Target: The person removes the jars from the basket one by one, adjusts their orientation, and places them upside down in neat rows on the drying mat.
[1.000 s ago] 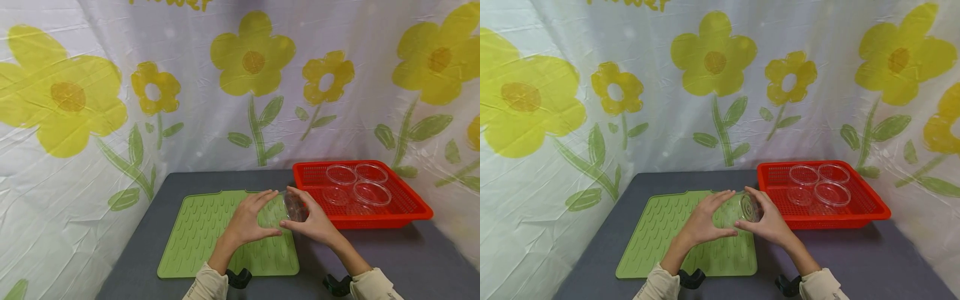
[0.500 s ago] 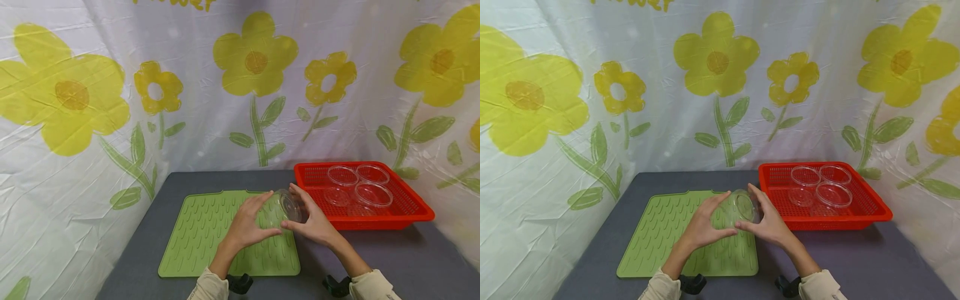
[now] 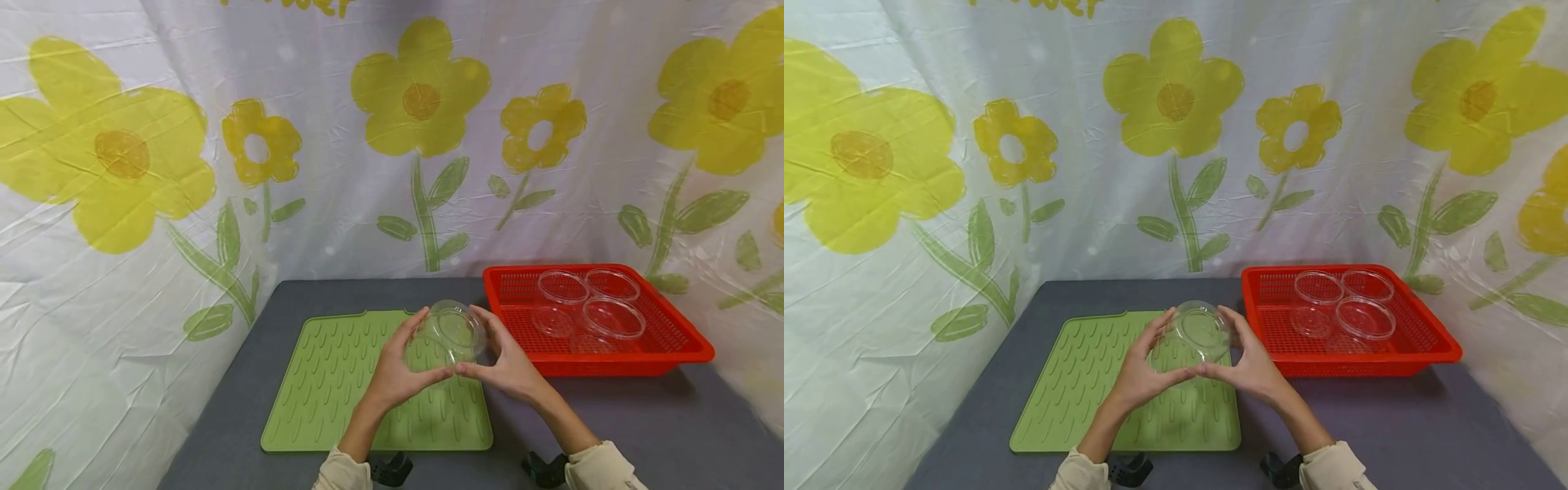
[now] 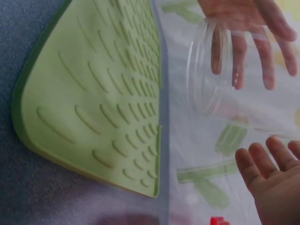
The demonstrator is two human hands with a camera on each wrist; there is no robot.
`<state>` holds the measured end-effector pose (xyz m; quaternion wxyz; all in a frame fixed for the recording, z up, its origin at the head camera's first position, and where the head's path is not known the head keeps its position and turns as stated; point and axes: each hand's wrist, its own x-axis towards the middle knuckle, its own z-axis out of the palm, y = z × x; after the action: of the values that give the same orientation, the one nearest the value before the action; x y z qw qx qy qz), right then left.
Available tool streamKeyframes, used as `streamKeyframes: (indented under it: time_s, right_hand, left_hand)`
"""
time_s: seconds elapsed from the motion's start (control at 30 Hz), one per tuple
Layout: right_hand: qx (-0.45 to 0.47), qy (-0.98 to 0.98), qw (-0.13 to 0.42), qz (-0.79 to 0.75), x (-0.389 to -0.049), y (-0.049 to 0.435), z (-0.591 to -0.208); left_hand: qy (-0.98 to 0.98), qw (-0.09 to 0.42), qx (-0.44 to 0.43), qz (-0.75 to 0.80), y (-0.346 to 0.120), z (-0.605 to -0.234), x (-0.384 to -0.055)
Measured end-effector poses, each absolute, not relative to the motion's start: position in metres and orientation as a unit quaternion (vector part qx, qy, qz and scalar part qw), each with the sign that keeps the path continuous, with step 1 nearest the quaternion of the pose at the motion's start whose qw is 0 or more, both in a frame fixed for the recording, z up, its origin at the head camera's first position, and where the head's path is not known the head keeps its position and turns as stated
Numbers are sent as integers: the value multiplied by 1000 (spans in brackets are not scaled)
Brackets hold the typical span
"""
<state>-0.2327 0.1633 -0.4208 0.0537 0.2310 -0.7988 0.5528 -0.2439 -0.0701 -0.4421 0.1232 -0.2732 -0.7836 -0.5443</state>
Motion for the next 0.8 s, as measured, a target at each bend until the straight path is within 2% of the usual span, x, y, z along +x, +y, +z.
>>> streamKeyframes:
  time_s: [0.23,0.8]
  right_hand:
    - [256,-763,45,592,-233,158,-425]
    - [271,-740,66,612,-235,146,-424]
  left_hand:
    - [-768,118,-283,-563,-72,-443,-243]
    - [-762,117,-283,-570,-77,-446,-241]
